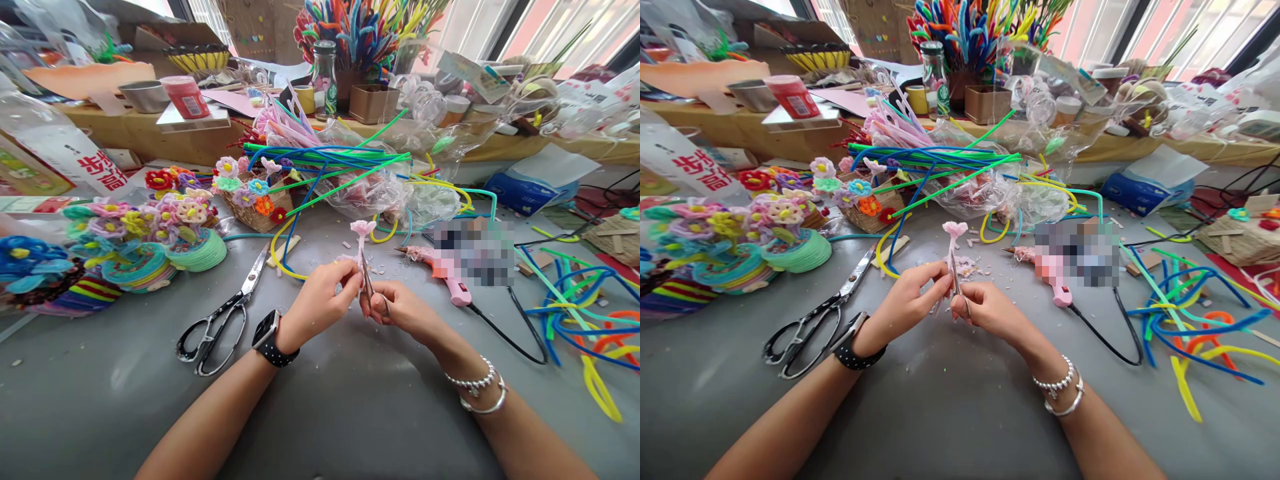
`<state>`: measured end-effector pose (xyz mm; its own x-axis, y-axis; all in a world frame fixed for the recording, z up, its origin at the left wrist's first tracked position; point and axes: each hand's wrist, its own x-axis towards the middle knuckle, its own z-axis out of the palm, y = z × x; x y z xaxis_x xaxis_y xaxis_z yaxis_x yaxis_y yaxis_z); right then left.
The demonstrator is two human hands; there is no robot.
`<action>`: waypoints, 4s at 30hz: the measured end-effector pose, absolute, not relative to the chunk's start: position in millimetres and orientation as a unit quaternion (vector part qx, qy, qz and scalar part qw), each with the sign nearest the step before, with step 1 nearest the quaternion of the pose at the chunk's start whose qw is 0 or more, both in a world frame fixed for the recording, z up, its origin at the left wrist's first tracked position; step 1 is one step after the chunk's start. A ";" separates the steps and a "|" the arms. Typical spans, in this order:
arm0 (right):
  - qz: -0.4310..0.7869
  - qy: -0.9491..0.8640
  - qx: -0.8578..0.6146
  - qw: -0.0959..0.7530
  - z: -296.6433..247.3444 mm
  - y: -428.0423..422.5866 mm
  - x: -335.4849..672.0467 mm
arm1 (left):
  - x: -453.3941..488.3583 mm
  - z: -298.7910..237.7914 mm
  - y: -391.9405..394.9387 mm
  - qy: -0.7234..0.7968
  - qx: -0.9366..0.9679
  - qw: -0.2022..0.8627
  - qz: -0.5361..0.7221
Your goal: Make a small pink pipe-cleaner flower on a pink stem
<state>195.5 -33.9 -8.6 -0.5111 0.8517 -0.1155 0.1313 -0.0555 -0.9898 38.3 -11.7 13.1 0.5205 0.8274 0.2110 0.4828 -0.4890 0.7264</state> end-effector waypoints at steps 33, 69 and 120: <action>0.573 -0.675 -0.363 0.289 -4.9 -31.0 200.6 | 39.8 16.5 -16.3 0.341 0.854 0.282 0.273; 0.563 -0.587 -0.460 0.355 -11.5 -34.4 188.8 | 43.6 13.0 -17.3 0.400 0.822 0.291 0.282; 0.799 -0.418 -0.347 0.257 -11.9 -31.7 199.6 | 39.7 4.3 -6.3 0.465 0.530 0.520 0.482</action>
